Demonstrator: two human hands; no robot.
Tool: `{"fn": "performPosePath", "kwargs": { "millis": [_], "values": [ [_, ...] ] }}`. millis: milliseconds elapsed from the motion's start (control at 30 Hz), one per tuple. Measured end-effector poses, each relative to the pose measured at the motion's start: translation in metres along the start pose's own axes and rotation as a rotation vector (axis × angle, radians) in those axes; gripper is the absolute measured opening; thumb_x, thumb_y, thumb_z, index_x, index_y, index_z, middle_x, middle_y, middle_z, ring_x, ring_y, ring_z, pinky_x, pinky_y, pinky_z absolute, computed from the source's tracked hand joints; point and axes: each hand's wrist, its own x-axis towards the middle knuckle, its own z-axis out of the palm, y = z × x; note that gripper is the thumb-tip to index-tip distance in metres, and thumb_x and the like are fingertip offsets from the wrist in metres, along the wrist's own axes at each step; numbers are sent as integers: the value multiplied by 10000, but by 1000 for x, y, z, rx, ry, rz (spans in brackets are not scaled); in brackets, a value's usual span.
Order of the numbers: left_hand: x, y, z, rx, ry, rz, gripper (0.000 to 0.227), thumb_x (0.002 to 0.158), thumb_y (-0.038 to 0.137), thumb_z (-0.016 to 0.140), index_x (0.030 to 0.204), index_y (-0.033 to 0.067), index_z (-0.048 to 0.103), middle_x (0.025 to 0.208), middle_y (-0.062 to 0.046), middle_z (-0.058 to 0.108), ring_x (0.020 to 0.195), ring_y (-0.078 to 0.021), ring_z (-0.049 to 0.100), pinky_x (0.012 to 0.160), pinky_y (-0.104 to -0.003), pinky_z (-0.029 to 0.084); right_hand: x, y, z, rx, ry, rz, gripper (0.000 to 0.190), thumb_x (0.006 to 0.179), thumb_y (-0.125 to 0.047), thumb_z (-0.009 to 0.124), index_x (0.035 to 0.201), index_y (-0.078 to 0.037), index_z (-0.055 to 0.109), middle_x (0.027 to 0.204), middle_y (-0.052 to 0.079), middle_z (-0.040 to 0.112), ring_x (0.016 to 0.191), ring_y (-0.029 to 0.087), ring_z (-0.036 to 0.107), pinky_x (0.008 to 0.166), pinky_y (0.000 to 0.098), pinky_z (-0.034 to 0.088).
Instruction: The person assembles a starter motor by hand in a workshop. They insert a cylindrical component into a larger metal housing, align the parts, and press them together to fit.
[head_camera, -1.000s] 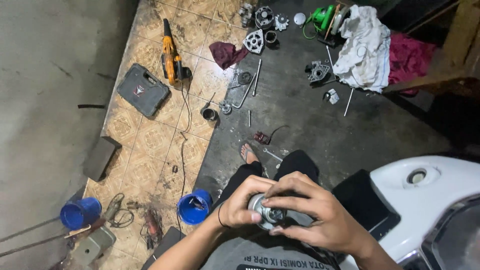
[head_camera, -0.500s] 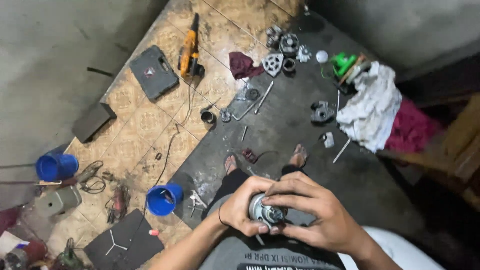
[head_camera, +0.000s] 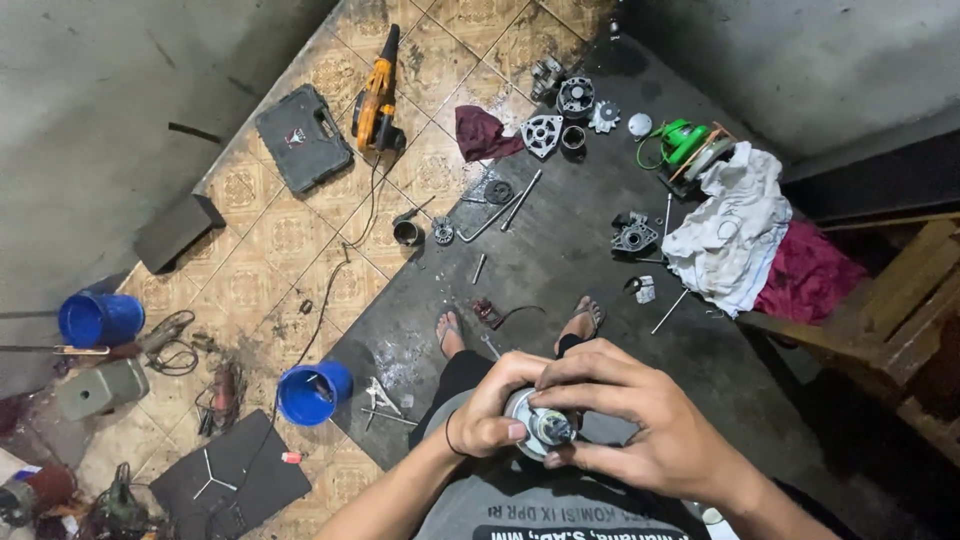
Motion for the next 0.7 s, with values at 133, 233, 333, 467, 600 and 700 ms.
{"fn": "performPosePath", "kwargs": {
  "millis": [133,233,333,467,600,700],
  "values": [
    [-19,-6,-8,-9,35,13,656,917,709,561,850,56,550,764,5,480,666,-116,410,629,-285,321,7,-3,16,-11,-4,14,346,746,-195,915,1066,-121,804,1107,20,764,1036,231,671,928,386,549],
    [-33,-9,-14,-16,71,20,624,897,662,567,912,38,582,791,5,489,687,-112,394,639,-290,309,11,-4,25,-9,-36,-3,331,766,-201,899,1071,-121,797,1115,19,759,1046,223,666,924,377,550],
    [-37,-2,-17,1,79,24,617,894,658,559,877,41,563,758,17,460,679,-106,376,633,-295,295,14,-2,31,-27,-55,3,358,760,-212,908,1091,-135,796,1131,17,750,1063,229,651,966,398,512],
    [-36,11,-19,83,54,75,683,924,710,517,932,32,597,823,-26,525,706,-146,446,666,-312,341,17,-4,28,40,-133,-54,390,830,-203,846,1199,-116,752,1226,61,708,1173,269,601,1114,486,405],
    [-36,22,-23,199,-8,96,782,945,750,454,1025,-7,633,877,-89,600,741,-216,540,715,-343,405,14,3,23,152,-175,-22,391,936,-198,706,1310,-84,692,1278,124,702,1256,292,633,1153,508,380],
    [-35,22,-23,198,1,118,716,945,695,461,972,-2,622,864,-96,609,726,-225,542,697,-352,408,14,9,26,105,-143,-55,360,912,-226,742,1253,-107,733,1256,98,714,1258,300,615,1143,515,399]
  ]
}}
